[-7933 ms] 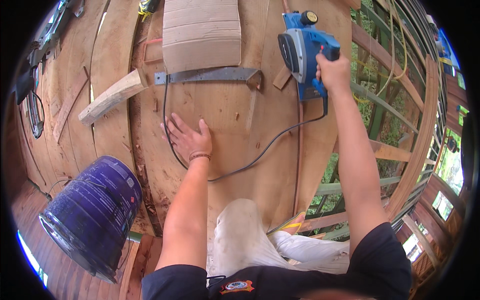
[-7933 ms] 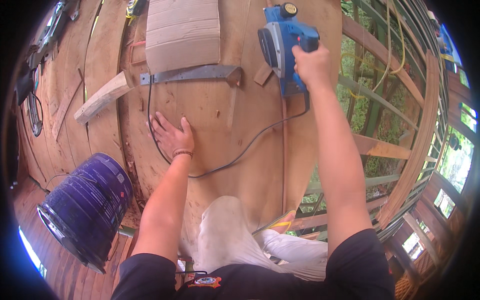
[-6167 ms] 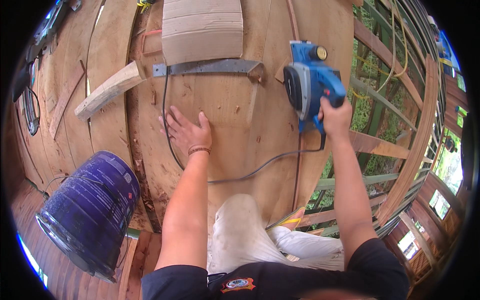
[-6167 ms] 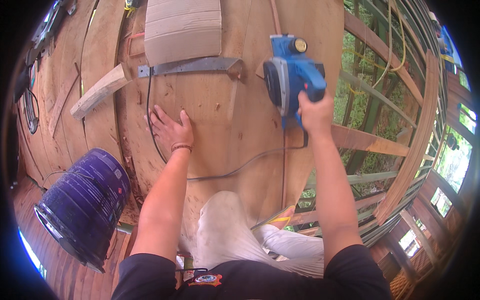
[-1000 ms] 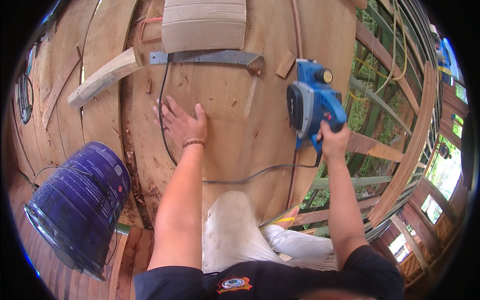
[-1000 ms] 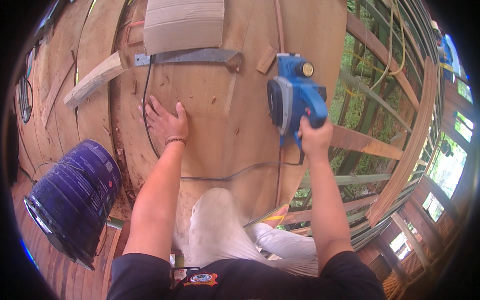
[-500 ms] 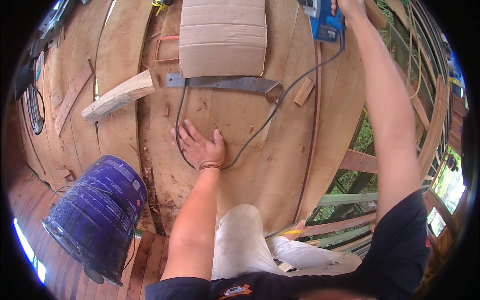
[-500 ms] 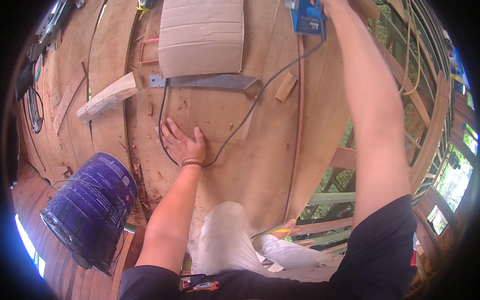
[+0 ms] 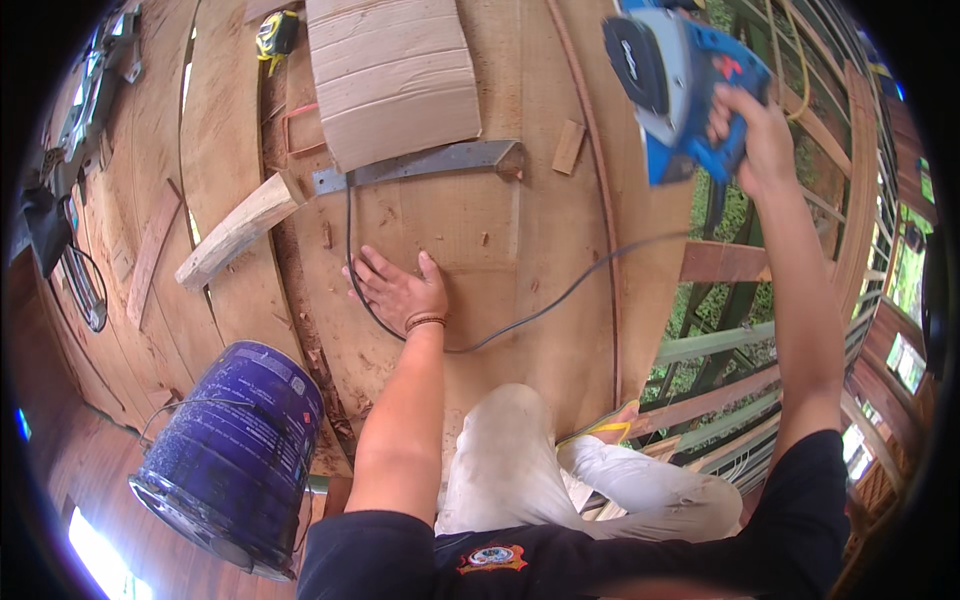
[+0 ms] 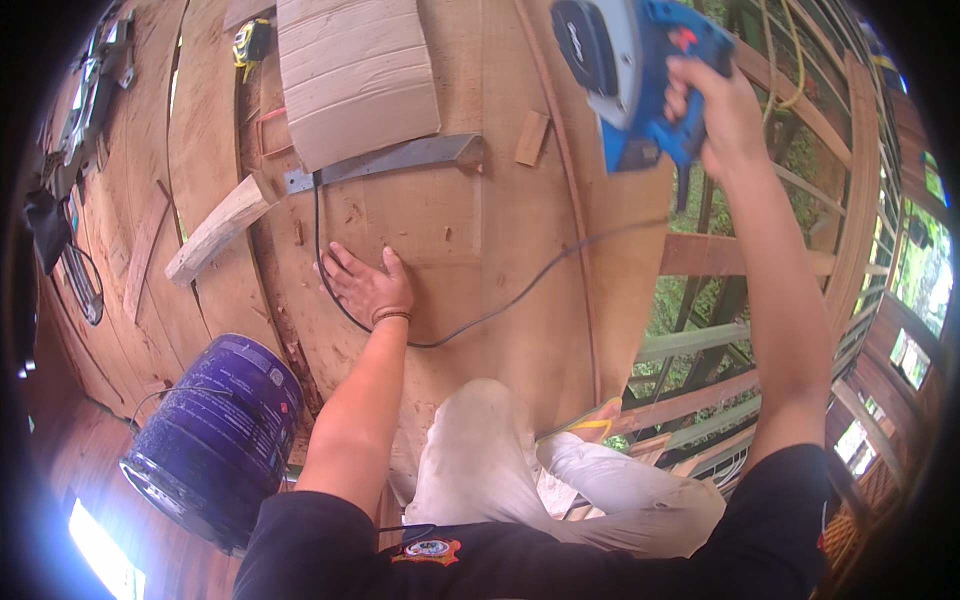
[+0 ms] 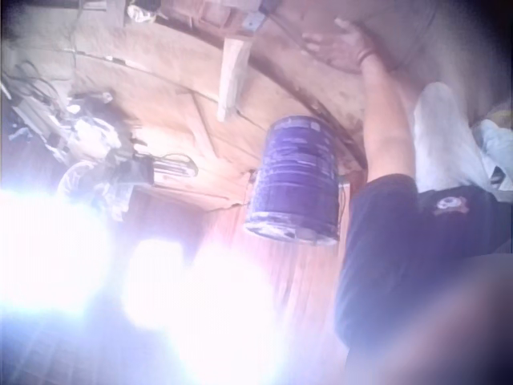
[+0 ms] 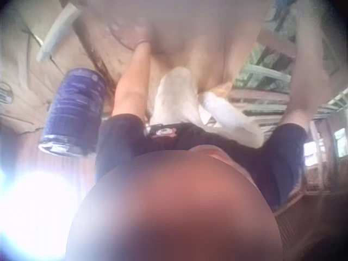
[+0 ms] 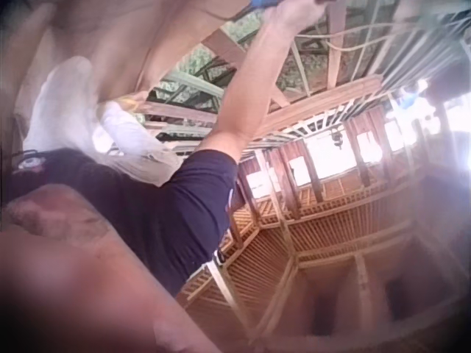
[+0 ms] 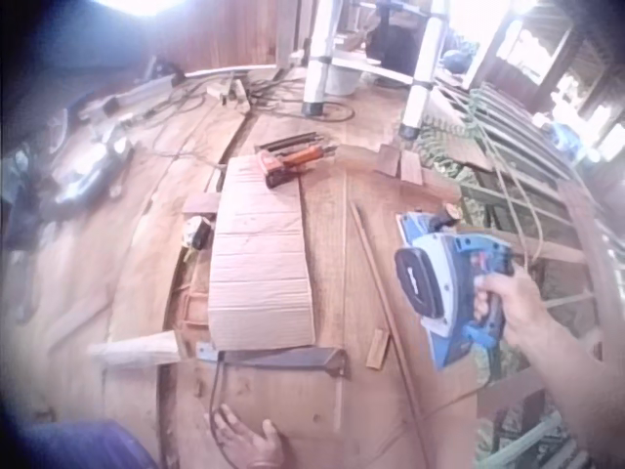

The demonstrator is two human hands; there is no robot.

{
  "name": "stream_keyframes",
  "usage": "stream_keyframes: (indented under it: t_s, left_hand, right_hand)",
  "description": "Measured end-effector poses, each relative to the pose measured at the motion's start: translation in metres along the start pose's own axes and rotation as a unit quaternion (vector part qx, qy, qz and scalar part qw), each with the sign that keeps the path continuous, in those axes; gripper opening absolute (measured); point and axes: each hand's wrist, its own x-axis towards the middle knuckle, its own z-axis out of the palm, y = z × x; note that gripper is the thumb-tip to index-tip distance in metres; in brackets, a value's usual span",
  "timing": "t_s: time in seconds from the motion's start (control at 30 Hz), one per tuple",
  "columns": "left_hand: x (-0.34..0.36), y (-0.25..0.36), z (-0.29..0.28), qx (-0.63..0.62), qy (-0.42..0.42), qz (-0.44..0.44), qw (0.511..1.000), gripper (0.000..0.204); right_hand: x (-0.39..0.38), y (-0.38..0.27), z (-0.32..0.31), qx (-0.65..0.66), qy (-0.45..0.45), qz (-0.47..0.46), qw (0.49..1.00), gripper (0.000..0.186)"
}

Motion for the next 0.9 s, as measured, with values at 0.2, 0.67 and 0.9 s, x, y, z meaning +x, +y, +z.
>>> stream_keyframes:
  t_s: [0.2, 0.67, 0.9]
  left_hand:
    - [0.0, 0.0, 0.001, 0.022, 0.005, 0.0, 1.0, 0.101]
    - [0.001, -0.003, 0.015, -0.001, -0.035, -0.038, 0.999, 0.097]
    - [-0.003, -0.009, -0.02, -0.038, -0.096, 0.072, 0.992, 0.096]
  right_hand:
    - [-0.177, -0.056, -0.046, -0.026, 0.185, 0.084, 0.979, 0.048]
    - [-0.411, 0.006, -0.068, 0.099, 0.379, 0.006, 0.92, 0.057]
    - [-0.445, 0.011, -0.092, 0.156, 0.324, -0.064, 0.931, 0.057]
